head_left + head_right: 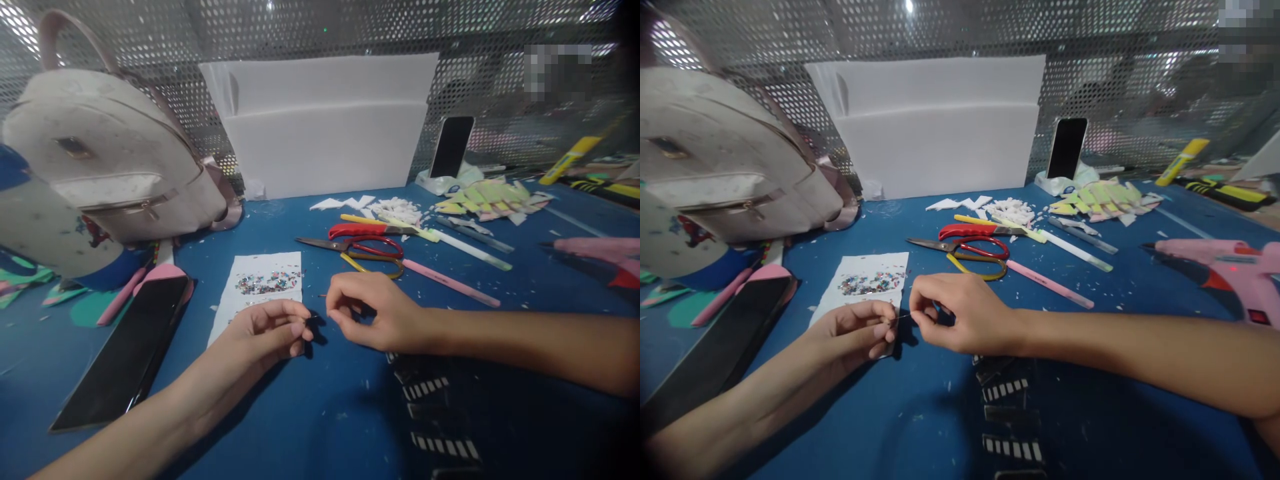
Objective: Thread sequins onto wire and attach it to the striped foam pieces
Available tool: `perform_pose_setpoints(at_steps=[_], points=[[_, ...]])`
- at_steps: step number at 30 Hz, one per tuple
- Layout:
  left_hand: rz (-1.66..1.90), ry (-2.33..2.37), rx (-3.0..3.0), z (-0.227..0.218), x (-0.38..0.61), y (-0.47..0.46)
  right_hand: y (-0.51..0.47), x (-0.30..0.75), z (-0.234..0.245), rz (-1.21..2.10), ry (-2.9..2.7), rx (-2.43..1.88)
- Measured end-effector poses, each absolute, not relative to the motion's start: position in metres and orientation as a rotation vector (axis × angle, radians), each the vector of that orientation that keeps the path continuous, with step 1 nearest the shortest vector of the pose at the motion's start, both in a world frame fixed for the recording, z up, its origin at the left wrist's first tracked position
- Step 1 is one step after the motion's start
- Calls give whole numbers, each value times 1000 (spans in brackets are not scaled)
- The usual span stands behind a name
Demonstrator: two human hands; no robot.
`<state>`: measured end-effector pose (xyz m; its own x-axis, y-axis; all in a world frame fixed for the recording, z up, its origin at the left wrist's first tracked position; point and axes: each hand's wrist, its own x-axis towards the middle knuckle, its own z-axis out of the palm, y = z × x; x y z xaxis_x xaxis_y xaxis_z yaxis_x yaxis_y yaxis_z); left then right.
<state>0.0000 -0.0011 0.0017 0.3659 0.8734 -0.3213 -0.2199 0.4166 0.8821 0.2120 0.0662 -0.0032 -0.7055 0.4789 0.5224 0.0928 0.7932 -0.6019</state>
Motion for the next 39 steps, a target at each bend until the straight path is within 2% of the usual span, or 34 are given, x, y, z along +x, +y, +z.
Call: perform_pose_setpoints(at_steps=[39], points=[[809, 925, 867, 4, 0, -2, 66, 212, -4, 728, -2345, -411]])
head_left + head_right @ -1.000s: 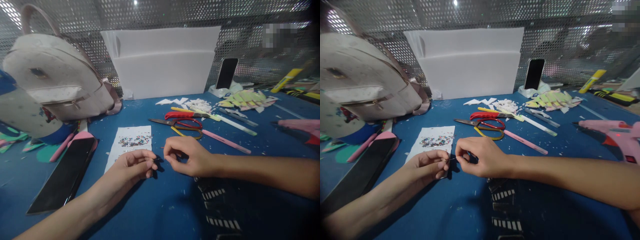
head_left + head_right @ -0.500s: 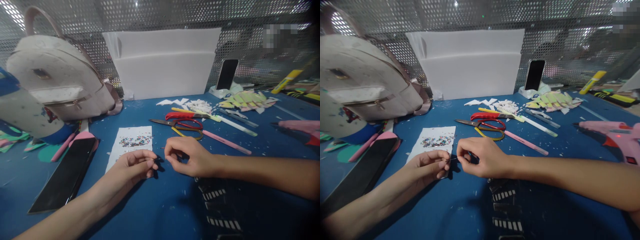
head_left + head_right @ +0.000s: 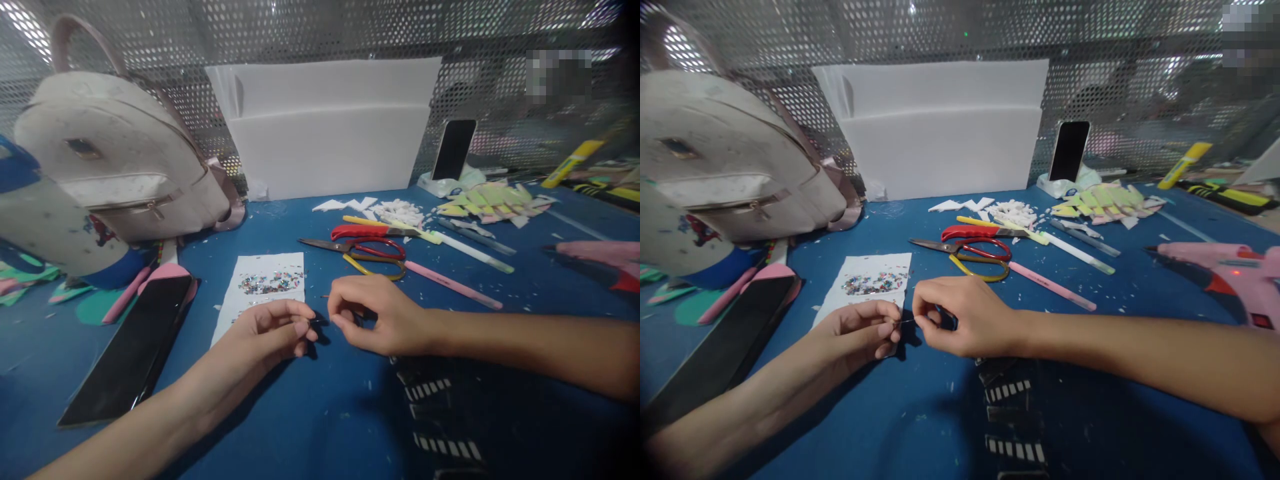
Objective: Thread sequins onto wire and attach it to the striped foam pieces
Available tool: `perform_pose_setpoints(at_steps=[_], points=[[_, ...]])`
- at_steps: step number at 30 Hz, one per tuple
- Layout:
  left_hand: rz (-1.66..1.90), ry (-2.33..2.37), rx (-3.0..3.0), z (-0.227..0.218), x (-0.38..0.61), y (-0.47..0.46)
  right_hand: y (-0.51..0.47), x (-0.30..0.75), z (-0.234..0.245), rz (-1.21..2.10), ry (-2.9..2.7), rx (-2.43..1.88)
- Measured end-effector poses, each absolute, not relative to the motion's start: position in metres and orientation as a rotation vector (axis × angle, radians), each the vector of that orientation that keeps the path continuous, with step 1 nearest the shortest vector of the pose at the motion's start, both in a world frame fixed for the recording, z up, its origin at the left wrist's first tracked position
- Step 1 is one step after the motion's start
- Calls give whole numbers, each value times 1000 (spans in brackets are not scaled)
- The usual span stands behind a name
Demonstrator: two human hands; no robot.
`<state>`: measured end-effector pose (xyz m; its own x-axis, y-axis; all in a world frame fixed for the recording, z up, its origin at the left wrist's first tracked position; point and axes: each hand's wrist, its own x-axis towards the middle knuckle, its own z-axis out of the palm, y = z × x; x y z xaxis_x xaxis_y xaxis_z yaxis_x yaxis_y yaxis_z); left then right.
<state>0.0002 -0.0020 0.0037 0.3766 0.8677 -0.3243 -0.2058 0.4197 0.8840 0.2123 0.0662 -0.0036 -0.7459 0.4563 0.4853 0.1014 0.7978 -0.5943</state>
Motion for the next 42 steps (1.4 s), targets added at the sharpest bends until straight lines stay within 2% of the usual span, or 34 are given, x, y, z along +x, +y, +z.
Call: perform_pose_setpoints(at_steps=[35, 42], points=[[832, 934, 888, 5, 2, -3, 66, 212, -5, 711, -2421, -354], [965, 1058, 1016, 2, 11, -11, 67, 213, -3, 725, -2416, -300]])
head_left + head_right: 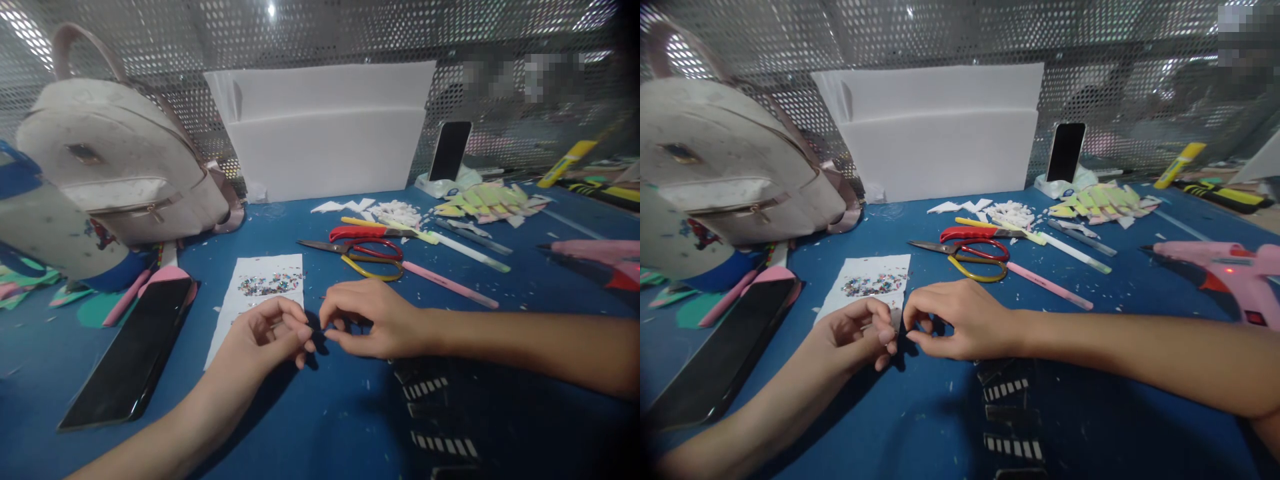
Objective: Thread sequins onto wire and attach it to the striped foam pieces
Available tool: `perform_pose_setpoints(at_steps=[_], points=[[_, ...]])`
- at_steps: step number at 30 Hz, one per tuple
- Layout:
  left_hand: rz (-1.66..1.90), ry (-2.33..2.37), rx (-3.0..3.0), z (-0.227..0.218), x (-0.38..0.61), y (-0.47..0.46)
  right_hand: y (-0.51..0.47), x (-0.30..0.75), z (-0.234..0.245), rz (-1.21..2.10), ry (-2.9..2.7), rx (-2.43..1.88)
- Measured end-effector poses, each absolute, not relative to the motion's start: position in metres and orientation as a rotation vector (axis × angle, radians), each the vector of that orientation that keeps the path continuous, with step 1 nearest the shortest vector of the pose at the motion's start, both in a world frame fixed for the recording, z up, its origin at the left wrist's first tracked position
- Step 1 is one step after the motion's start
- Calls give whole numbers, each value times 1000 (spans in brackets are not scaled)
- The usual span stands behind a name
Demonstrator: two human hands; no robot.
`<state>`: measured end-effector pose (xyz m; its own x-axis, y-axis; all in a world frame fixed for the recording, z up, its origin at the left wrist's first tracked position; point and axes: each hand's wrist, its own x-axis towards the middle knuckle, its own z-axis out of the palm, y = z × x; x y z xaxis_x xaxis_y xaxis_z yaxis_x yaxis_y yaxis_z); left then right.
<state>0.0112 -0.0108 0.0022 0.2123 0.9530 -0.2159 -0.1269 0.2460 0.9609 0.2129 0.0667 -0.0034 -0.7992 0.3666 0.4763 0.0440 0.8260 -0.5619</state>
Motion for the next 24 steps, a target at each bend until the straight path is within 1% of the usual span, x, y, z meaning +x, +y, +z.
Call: perform_pose_setpoints(at_steps=[5, 9, 18, 24], points=[[966, 1149, 1198, 1, 22, -24, 67, 212, -6, 703, -2457, -114], [966, 1188, 1235, 1, 23, -27, 68, 211, -7, 707, -2433, -46], [957, 1187, 1343, -3, 24, -28, 70, 213, -9, 757, -2459, -47], [1059, 1258, 1431, -5, 21, -29, 72, 213, -7, 779, -2433, -51]])
